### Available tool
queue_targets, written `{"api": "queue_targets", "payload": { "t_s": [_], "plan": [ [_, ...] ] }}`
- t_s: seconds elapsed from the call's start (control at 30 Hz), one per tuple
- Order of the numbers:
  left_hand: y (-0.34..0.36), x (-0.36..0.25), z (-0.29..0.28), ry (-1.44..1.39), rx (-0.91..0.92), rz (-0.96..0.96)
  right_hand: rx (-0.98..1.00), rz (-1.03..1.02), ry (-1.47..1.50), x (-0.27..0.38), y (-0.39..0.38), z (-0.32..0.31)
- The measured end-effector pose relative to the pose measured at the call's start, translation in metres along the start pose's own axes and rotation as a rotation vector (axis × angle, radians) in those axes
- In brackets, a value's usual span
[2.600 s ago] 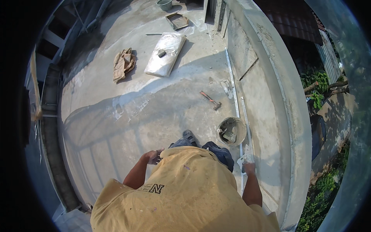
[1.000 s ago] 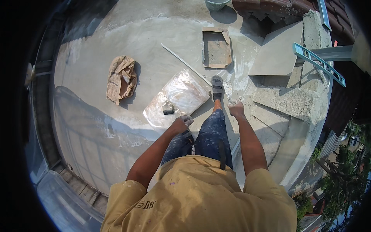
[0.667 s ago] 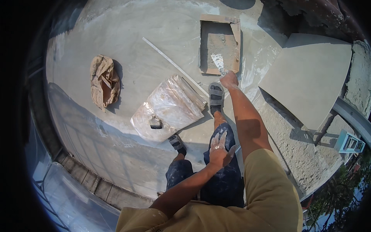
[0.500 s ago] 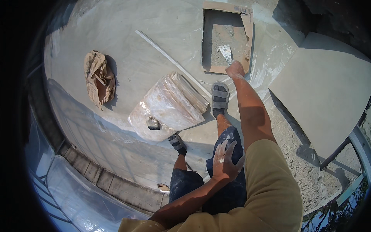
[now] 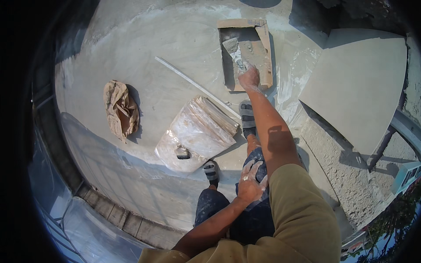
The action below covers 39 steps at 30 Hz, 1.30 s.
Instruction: Applying and smoothing plaster on a concrete ledge.
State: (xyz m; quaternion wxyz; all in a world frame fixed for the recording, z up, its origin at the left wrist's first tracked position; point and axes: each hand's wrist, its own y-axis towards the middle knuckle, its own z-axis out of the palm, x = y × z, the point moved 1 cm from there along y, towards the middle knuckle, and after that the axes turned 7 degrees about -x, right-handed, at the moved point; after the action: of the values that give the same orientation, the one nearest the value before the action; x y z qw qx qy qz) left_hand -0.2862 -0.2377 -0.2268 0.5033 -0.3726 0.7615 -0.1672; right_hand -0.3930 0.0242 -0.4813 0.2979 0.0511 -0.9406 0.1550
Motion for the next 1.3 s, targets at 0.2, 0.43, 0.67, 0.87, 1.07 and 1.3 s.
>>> {"api": "queue_targets", "payload": {
  "t_s": [0.2, 0.43, 0.67, 0.87, 1.07, 1.3],
  "plan": [
    [-0.066, 0.085, -0.024, 0.028, 0.056, 0.155, -0.056, 0.036, 0.058, 0.042, -0.179, -0.156],
    [-0.136, 0.234, -0.191, 0.023, 0.326, -0.118, -0.245, 0.225, 0.163, 0.011, -0.472, -0.317],
    [-0.150, 0.284, -0.398, 0.617, 0.350, -0.408, -0.560, 0.767, 0.223, -0.022, -0.783, -0.322],
    [-0.129, 0.185, -0.302, 0.786, 0.542, -0.073, -0.873, 1.024, 0.216, -0.023, -0.983, -0.252],
    [-0.266, 0.150, -0.072, 0.656, 0.781, 0.217, -0.925, 1.308, 0.448, 0.008, -1.155, -0.205],
    [-0.501, 0.229, 0.064, 0.640, 1.127, 0.511, -1.019, 1.403, 0.513, 0.010, -1.356, -0.162]
  ]
}}
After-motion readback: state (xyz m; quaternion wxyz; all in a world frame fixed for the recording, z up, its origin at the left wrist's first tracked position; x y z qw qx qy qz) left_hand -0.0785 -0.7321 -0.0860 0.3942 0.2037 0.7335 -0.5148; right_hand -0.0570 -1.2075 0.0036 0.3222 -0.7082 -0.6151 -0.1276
